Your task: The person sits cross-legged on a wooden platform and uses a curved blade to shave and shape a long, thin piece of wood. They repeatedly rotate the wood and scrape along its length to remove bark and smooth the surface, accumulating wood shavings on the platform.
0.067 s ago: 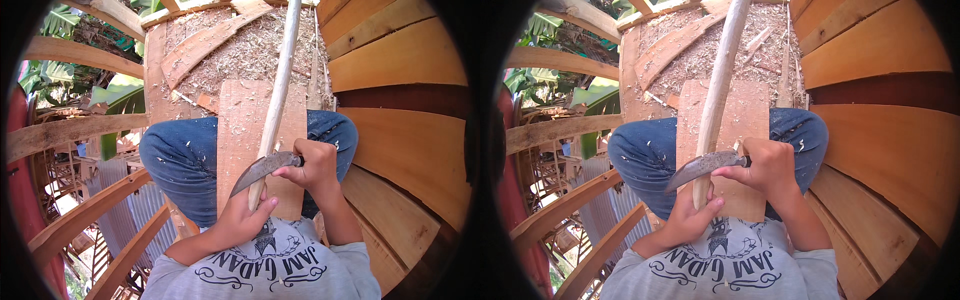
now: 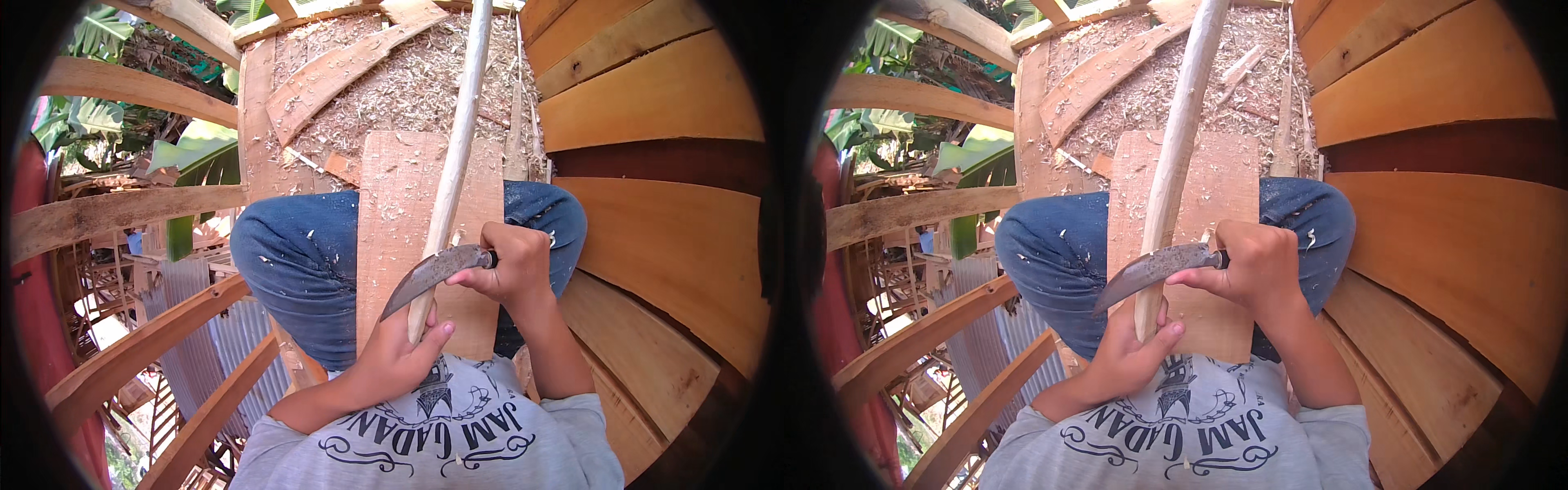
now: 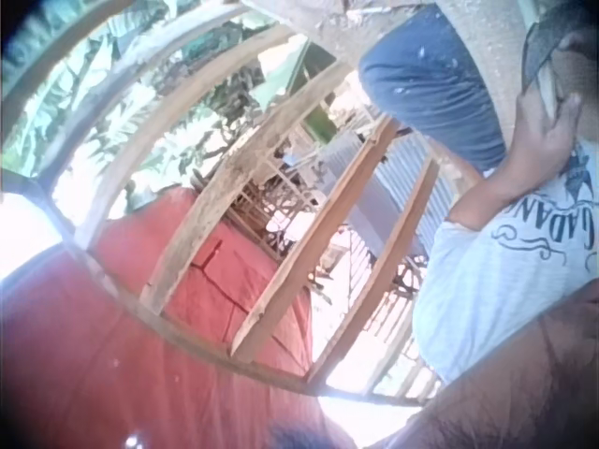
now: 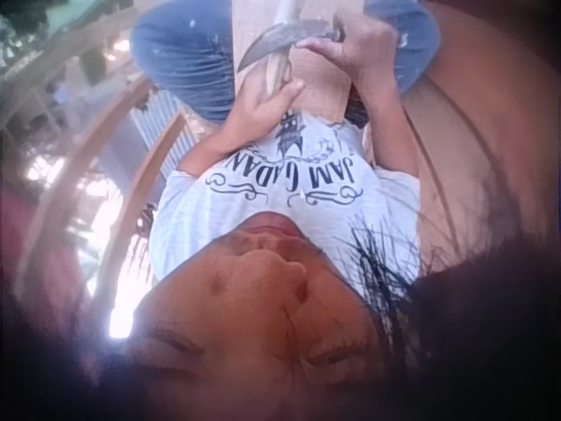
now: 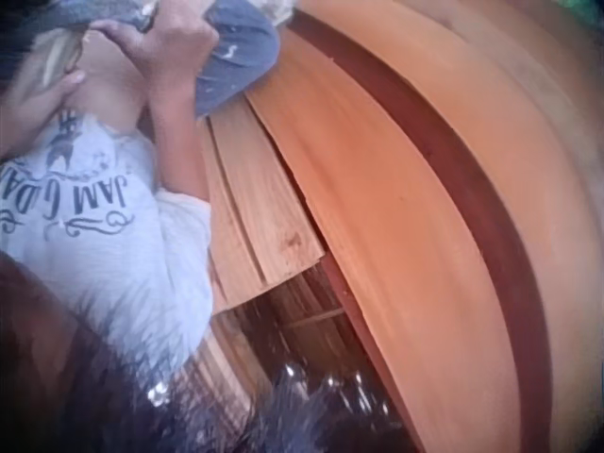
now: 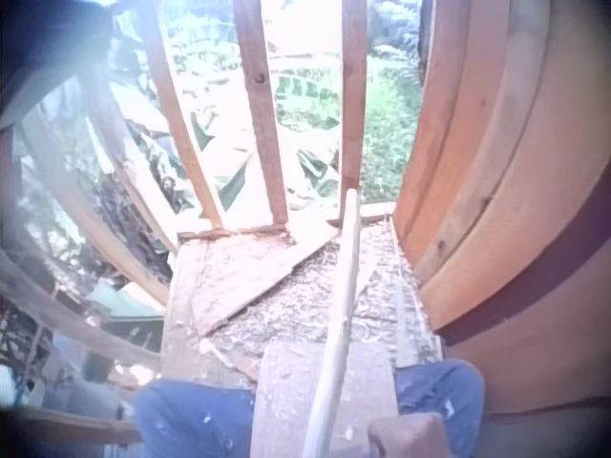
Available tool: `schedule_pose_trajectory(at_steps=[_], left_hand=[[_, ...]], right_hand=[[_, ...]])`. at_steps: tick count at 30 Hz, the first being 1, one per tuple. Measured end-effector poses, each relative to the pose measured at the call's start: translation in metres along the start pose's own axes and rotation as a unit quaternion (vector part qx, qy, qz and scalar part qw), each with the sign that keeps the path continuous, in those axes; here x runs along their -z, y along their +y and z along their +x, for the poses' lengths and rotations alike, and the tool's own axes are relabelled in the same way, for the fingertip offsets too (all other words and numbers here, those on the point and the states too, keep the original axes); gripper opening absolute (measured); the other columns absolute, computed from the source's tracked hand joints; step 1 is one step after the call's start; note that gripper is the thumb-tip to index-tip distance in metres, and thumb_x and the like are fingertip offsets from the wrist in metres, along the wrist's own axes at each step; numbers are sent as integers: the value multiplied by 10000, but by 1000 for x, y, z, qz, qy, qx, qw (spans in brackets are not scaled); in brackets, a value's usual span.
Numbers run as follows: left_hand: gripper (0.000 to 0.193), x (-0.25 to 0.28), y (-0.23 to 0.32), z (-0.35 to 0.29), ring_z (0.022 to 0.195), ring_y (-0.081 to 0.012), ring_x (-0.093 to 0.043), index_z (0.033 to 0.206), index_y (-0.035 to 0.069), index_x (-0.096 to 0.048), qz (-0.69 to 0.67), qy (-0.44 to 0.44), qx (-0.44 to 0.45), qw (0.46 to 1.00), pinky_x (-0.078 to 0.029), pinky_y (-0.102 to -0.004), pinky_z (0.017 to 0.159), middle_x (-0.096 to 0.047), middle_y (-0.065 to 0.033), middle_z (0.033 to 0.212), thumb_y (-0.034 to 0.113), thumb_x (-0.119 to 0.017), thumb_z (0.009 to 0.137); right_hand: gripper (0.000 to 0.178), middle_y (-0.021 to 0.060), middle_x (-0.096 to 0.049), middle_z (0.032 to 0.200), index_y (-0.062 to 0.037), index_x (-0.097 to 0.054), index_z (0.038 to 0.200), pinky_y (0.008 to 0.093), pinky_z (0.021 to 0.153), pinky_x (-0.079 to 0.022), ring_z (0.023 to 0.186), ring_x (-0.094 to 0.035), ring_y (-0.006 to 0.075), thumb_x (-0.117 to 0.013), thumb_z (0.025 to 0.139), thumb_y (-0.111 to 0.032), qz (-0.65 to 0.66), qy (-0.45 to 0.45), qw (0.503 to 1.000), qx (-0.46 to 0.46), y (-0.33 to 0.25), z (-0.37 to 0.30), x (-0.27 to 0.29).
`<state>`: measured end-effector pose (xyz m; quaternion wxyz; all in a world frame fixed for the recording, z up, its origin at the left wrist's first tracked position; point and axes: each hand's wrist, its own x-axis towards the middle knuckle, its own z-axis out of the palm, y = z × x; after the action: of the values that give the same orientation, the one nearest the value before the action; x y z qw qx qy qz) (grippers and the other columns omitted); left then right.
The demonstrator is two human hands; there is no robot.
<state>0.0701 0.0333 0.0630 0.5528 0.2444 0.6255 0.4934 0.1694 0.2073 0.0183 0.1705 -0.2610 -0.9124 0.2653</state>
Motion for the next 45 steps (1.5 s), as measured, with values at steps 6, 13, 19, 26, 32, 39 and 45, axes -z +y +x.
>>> schedule_pose_trajectory(at_steps=[6,13,19,26,32,39,45], left_hand=[[124,-10,-8,-4,636,-62,-412,876,35,-446,-58,15,49,997,-347,-238,552,-428,-2,683,82,-558,903],[172,6,-7,-11,661,-55,-405,854,55,-427,-101,-15,76,992,-353,-231,564,-399,12,707,104,-584,903],[209,5,5,2,682,-58,-403,844,55,-414,-90,-45,98,990,-364,-233,585,-397,15,730,110,-611,888],[203,-6,2,-3,662,-46,-421,860,78,-400,-82,-12,46,995,-369,-218,582,-422,19,745,75,-601,889],[199,-6,0,-17,660,-49,-410,859,68,-399,-115,-70,72,988,-366,-220,577,-417,17,736,80,-595,897],[190,8,6,-2,685,-59,-406,856,53,-413,-152,-10,80,985,-362,-223,594,-414,7,761,71,-599,886],[207,-9,-1,-9,699,-36,-425,868,69,-394,-87,-43,42,994,-362,-212,593,-417,12,754,53,-600,884]], right_hand=[[756,138,-463,454,-19,-506,538,363,423,-404,406,-503,287,-577,693,-756,-32,73,994,-70,38,27,-16],[723,0,-319,476,6,-392,551,319,447,-274,499,-335,91,-482,880,-631,54,143,954,-260,106,26,55],[700,114,-443,452,-29,-457,531,361,433,-400,426,-509,292,-636,717,-680,46,-49,995,-71,-19,-14,9],[742,134,-461,463,12,-489,548,371,470,-416,441,-501,282,-602,734,-697,12,20,993,-116,32,25,-5],[755,62,-317,495,41,-390,568,357,459,-293,510,-311,140,-473,871,-645,75,109,945,-299,104,47,21],[691,116,-449,458,-35,-493,551,362,417,-383,431,-509,308,-637,704,-693,72,-28,993,-90,-17,-10,16],[767,136,-420,450,6,-501,545,371,433,-368,416,-467,280,-577,720,-737,46,13,995,-87,32,15,-4]])
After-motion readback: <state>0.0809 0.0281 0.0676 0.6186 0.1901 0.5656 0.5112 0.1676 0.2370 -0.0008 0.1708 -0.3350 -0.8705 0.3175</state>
